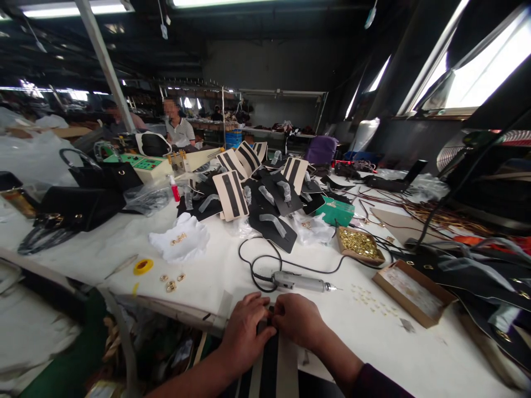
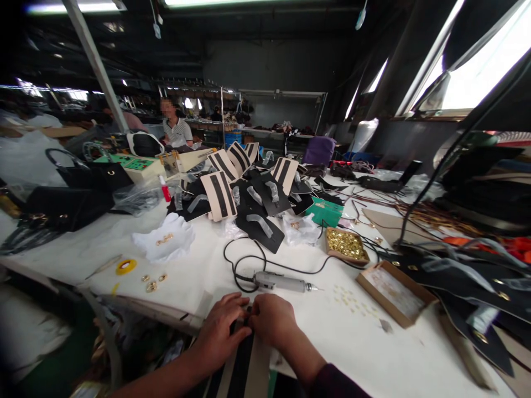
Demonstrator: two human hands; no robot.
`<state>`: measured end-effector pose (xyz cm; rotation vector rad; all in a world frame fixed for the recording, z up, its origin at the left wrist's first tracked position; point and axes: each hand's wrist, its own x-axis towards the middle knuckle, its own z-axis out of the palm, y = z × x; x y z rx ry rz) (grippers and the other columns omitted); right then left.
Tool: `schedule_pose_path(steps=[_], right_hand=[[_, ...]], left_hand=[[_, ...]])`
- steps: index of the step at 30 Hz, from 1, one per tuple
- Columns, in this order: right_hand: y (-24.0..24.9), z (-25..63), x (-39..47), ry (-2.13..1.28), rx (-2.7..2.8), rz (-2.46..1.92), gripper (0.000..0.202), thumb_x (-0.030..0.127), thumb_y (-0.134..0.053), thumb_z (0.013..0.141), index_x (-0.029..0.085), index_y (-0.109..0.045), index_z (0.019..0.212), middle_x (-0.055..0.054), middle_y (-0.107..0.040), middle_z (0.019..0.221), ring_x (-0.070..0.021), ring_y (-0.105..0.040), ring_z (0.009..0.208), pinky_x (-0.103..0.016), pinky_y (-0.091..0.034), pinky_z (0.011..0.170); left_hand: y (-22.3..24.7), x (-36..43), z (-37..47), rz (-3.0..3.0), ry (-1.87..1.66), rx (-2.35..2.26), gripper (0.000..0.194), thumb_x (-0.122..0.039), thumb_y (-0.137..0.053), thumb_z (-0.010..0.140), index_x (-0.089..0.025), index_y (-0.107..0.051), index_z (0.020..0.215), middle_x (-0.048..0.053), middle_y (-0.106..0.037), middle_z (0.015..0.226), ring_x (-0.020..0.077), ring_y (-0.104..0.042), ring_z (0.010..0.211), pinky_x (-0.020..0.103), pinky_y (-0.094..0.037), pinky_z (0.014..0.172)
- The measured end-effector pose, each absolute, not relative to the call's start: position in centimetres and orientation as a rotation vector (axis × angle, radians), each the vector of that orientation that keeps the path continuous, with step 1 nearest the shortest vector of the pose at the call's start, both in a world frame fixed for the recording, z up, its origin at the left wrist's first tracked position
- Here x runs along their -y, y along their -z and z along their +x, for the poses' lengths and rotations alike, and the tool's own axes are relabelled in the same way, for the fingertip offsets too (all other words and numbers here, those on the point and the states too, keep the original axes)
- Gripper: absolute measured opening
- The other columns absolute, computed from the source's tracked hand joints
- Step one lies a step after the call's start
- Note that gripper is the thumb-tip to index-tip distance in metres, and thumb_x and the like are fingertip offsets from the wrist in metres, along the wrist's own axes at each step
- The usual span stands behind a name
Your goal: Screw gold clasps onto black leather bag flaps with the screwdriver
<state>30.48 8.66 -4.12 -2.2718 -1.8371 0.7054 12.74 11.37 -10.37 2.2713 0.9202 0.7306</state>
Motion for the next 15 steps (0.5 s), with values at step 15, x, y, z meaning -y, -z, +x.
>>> schedule_pose_path(steps=[15], right_hand=[[5.8, 30.7, -7.4, -0.844, 1.604, -2.202, 0.011, 0.027, -0.068, 0.078, 0.024, -0.077, 0.083, 0.000, -0.078, 0.080, -0.0183, -0.066, 0.075, -0.028, -0.033, 0.065]], left_hand=[[10.1, -11.2, 12.7, 2.267, -0.740, -0.902, 0.028, -0.008, -0.078, 0.081, -0.025, -0.074, 0.102, 0.007, -0.072, 0.134, 0.0346, -0.056, 0.136, 0.057, -0.049, 0.112]])
